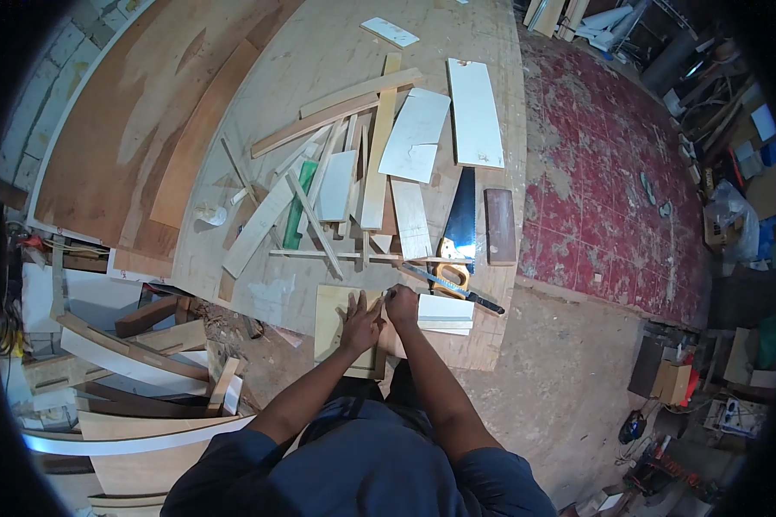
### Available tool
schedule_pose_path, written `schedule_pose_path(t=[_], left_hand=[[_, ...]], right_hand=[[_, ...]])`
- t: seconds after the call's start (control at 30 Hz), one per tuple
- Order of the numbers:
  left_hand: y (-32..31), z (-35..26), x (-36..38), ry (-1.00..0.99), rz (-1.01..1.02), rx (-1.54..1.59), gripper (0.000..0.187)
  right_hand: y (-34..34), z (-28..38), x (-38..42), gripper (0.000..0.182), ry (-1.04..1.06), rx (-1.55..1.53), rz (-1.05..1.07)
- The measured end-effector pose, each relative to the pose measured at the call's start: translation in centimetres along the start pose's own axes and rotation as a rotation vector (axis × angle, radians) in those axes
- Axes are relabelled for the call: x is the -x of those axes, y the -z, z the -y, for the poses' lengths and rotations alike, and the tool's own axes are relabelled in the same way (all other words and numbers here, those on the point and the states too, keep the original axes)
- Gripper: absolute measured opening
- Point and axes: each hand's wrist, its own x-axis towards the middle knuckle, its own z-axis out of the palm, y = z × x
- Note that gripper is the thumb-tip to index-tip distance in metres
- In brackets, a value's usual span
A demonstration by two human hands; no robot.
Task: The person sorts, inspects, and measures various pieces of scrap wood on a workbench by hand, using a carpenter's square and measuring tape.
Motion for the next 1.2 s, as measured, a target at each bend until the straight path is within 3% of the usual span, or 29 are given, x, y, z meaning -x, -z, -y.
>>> schedule_pose_path(t=[0.23,0.4,0.57,0.97,1.07,1.13,1.17,1.2], left_hand=[[1.7,-1.6,-1.7,0.187,0.264,-0.088,0.063],[1.1,-2.5,-2.5,0.236,0.197,-0.091,0.064],[1.4,-2.3,-2.0,0.314,0.178,0.017,0.069],[4.4,-0.9,-0.7,0.001,0.338,-0.087,0.088],[3.8,-1.8,1.0,-0.005,0.170,0.031,0.075],[2.0,-2.5,2.5,0.126,0.106,0.044,0.051],[1.0,-2.8,3.2,0.122,0.109,0.046,0.051],[0.3,-3.3,3.8,0.103,0.036,-0.030,0.038]], right_hand=[[-0.2,-0.2,-0.4,0.012,-0.017,-0.023,0.024],[0.5,0.4,-1.5,0.018,-0.123,0.055,0.098],[0.3,-0.6,-2.9,0.021,-0.014,0.102,0.194],[-0.4,-0.7,-3.3,0.019,-0.050,0.059,0.149],[0.9,0.2,-2.8,0.019,-0.074,0.068,0.199],[1.1,0.6,-2.7,0.019,-0.098,0.077,0.243],[1.0,0.5,-2.7,0.019,-0.107,0.066,0.233],[1.0,0.5,-2.6,0.019,-0.116,0.056,0.223]])
